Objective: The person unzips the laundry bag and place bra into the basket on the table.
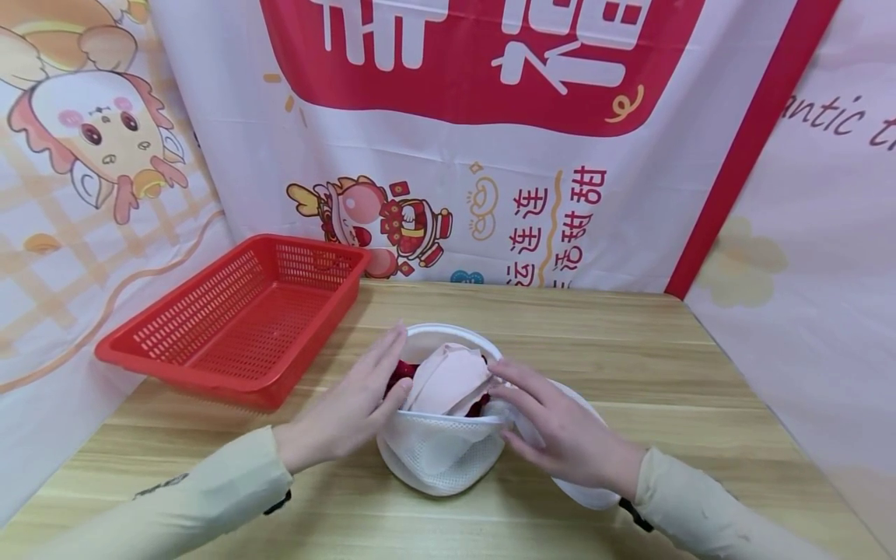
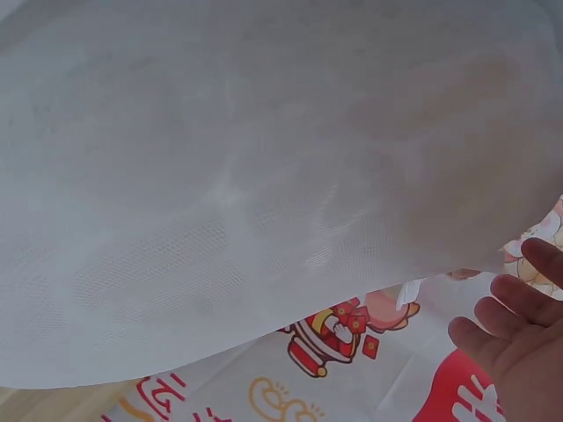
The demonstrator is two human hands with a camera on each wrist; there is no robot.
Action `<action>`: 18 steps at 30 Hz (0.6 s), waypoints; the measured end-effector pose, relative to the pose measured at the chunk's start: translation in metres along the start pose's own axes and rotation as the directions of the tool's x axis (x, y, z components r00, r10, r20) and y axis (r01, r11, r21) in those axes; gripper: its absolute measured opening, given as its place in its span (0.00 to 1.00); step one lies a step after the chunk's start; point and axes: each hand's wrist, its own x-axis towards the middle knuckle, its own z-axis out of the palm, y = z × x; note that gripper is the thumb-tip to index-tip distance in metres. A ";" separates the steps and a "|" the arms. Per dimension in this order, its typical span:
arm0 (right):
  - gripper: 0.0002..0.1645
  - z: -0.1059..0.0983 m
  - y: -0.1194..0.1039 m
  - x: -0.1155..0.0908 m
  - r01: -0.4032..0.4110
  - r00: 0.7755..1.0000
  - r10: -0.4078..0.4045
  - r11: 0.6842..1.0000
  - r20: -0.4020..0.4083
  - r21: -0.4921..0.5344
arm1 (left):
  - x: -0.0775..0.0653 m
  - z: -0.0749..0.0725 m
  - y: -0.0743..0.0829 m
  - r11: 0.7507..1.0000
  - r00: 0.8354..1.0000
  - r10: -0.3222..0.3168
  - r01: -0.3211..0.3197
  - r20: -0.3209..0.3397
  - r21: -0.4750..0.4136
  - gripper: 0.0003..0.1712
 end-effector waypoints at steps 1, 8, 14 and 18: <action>0.27 0.001 0.000 0.001 0.012 1.000 -0.012 1.000 -0.004 -0.003 | 0.002 0.000 0.000 0.998 0.999 0.042 -0.042 -0.005 0.039 0.42; 0.24 0.004 0.000 0.003 0.040 0.999 -0.040 0.999 0.009 -0.013 | 0.017 -0.008 0.004 0.947 0.974 0.228 -0.219 -0.009 0.234 0.42; 0.13 0.008 -0.001 0.004 0.073 0.997 -0.073 0.997 0.019 -0.010 | 0.033 -0.018 0.012 0.923 0.960 0.277 -0.277 0.041 0.268 0.38; 0.08 0.008 -0.001 0.004 0.077 0.997 -0.077 0.997 0.027 -0.006 | 0.043 -0.022 0.017 0.896 0.946 0.305 -0.324 0.107 0.304 0.36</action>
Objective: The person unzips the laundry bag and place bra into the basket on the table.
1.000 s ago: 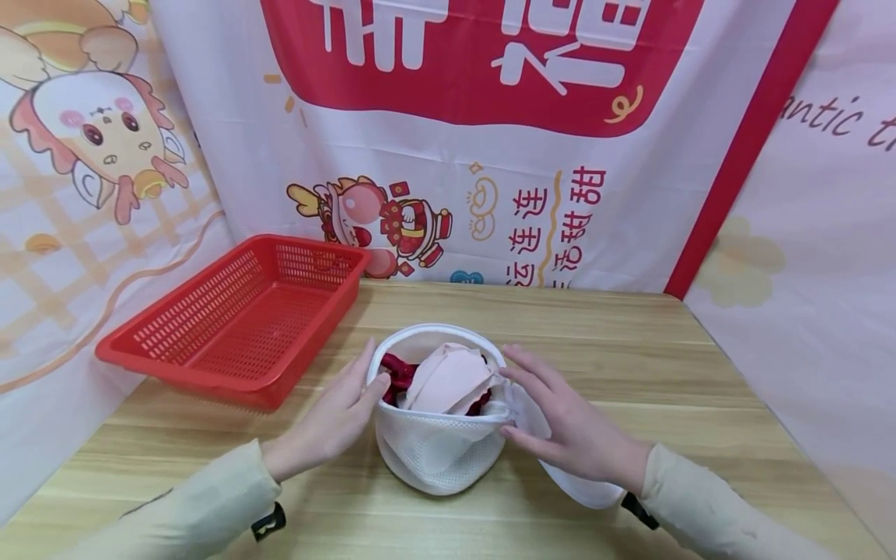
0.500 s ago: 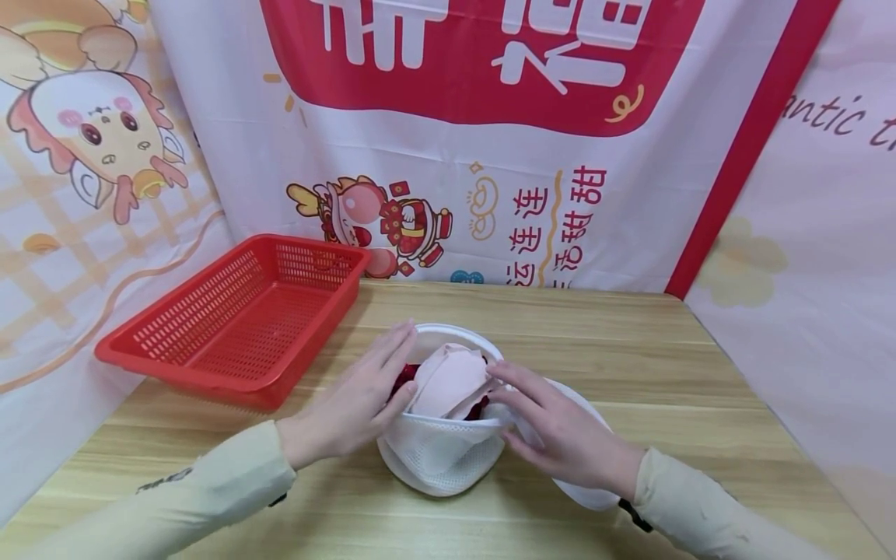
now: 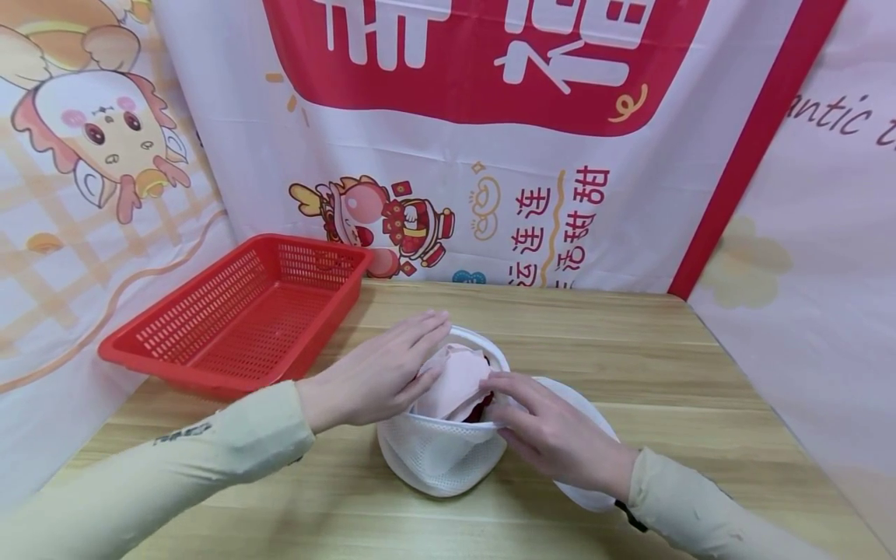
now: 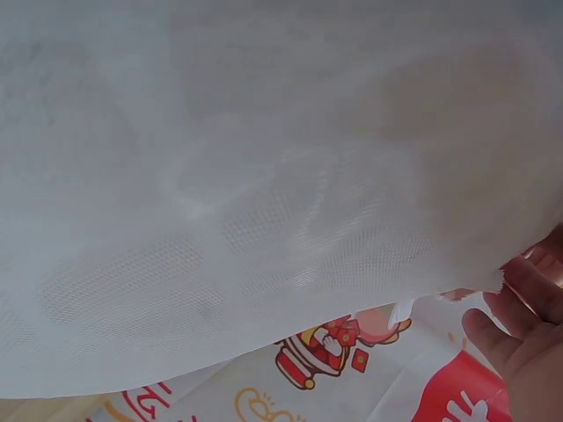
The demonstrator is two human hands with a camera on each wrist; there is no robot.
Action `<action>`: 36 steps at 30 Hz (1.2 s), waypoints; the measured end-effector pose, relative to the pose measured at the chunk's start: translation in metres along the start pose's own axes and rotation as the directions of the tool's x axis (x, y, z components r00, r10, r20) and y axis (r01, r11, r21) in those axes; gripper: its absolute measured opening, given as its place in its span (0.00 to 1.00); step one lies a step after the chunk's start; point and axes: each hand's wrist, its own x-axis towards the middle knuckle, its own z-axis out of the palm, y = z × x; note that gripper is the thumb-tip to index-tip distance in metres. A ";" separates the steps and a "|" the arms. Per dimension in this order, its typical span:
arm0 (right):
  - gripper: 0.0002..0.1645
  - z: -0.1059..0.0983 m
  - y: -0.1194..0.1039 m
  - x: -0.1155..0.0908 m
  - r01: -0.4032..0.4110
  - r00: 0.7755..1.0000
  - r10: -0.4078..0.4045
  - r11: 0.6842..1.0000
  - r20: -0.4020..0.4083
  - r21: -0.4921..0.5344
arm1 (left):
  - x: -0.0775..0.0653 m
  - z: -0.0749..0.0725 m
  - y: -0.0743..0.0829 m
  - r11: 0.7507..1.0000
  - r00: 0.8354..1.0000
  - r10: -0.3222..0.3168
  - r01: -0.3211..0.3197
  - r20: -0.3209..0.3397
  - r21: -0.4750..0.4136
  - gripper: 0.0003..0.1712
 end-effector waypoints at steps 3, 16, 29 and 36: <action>0.08 -0.001 0.000 0.000 -0.009 1.000 0.008 1.000 0.012 0.011 | 0.008 -0.004 0.001 0.999 0.997 0.037 -0.039 0.067 0.029 0.36; 0.09 0.000 -0.001 0.003 0.050 0.998 -0.052 0.998 -0.039 -0.041 | 0.045 -0.030 0.002 0.997 0.900 0.018 -0.046 0.435 0.054 0.46; 0.08 0.000 0.000 0.002 0.050 0.999 -0.050 0.998 0.000 -0.048 | 0.055 -0.010 -0.003 0.988 0.813 -0.054 0.129 0.580 -0.089 0.48; 0.07 -0.001 0.000 0.003 0.058 0.998 -0.058 0.997 0.006 -0.057 | 0.054 -0.001 -0.006 0.982 0.814 -0.053 0.148 0.579 -0.118 0.54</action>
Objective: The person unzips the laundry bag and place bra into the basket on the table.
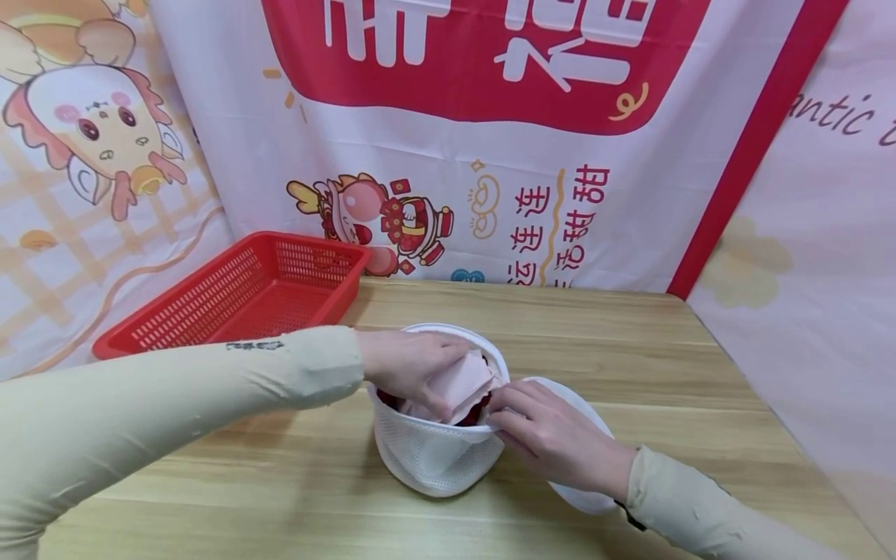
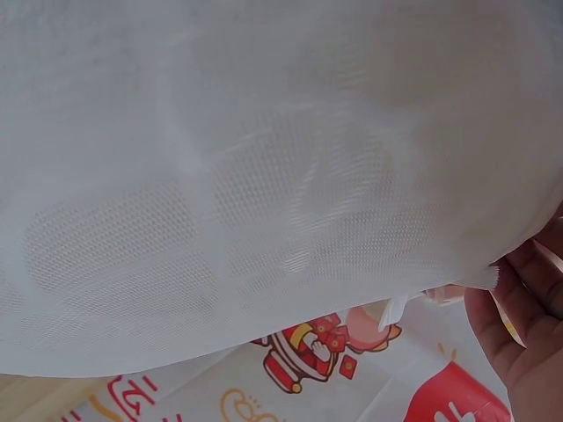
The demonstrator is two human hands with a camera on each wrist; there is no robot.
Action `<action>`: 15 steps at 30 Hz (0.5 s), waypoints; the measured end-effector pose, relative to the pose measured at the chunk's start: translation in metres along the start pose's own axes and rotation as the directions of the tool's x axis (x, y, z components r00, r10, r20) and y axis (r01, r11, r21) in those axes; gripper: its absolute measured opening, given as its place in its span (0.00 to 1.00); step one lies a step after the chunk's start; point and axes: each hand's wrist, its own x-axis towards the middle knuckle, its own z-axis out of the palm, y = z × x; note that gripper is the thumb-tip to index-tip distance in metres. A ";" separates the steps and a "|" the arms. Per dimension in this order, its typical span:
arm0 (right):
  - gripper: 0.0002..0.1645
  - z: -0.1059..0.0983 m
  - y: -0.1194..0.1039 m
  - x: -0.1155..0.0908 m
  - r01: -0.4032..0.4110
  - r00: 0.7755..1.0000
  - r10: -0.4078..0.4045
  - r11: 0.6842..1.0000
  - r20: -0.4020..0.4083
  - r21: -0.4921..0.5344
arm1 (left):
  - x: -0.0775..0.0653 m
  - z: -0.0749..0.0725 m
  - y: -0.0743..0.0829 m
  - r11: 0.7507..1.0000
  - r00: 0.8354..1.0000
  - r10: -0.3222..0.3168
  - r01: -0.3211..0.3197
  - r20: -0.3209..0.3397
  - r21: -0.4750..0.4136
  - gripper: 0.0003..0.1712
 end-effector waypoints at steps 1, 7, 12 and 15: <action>0.07 0.000 0.000 0.000 -0.001 1.000 0.001 1.000 0.004 0.001 | 0.001 0.000 -0.001 1.000 1.000 0.000 0.000 0.000 -0.002 0.54; 0.08 -0.001 0.000 0.001 -0.003 1.000 0.003 1.000 0.017 0.010 | 0.007 0.005 -0.005 0.998 1.000 0.018 -0.018 -0.005 -0.055 0.56; 0.10 -0.001 -0.001 0.001 -0.009 0.999 0.008 1.000 0.034 0.004 | 0.012 0.009 -0.005 0.996 1.000 0.022 -0.024 -0.015 -0.086 0.53; 0.10 -0.002 -0.001 0.001 -0.011 0.999 0.011 1.000 0.042 0.000 | 0.013 0.010 -0.004 0.992 1.000 0.001 0.000 0.003 -0.124 0.49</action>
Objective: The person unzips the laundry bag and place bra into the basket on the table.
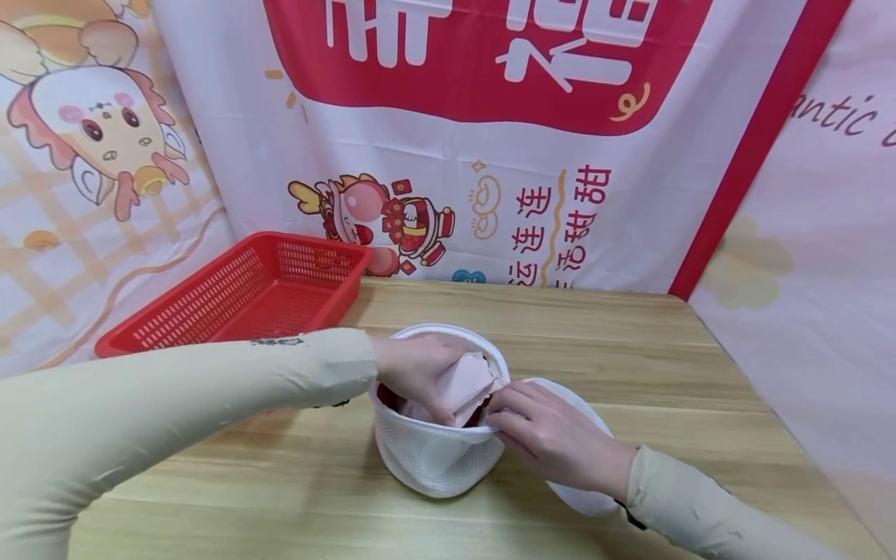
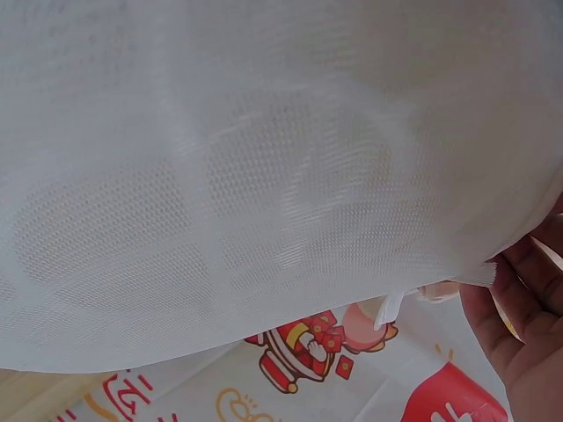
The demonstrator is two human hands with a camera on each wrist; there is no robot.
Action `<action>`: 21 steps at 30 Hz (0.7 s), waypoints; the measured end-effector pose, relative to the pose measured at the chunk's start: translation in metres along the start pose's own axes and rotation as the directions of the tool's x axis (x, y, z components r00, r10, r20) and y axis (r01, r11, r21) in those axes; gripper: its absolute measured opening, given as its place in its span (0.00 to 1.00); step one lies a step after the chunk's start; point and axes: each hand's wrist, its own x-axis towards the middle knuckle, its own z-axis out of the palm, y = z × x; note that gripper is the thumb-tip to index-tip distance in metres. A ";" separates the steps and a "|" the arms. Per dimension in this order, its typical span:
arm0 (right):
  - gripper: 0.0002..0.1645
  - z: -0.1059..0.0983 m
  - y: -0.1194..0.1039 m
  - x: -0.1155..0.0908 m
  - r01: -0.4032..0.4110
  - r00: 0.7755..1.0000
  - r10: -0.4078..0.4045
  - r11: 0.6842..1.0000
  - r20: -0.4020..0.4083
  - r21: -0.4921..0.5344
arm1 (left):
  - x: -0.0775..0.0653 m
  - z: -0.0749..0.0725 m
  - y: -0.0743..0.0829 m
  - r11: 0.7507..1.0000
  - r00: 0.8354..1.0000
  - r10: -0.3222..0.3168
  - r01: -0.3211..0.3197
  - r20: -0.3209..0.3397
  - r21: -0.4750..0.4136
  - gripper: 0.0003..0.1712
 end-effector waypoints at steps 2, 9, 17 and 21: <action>0.10 0.000 0.000 0.000 0.000 1.000 0.000 1.000 0.003 0.002 | 0.000 0.001 0.000 0.999 1.000 -0.027 0.027 0.014 -0.033 0.48; 0.06 0.001 0.001 0.001 0.015 1.000 -0.015 1.000 -0.015 0.014 | 0.002 0.004 0.000 0.996 0.998 -0.059 0.061 0.027 -0.071 0.52; 0.05 0.002 0.001 0.002 0.027 0.999 -0.026 1.000 -0.029 0.016 | 0.006 0.014 -0.003 0.995 0.997 -0.078 0.076 -0.015 -0.070 0.51; 0.04 0.002 0.001 0.003 0.027 0.999 -0.026 0.999 -0.031 0.018 | 0.004 0.021 -0.003 0.997 0.996 -0.029 0.023 -0.082 -0.073 0.48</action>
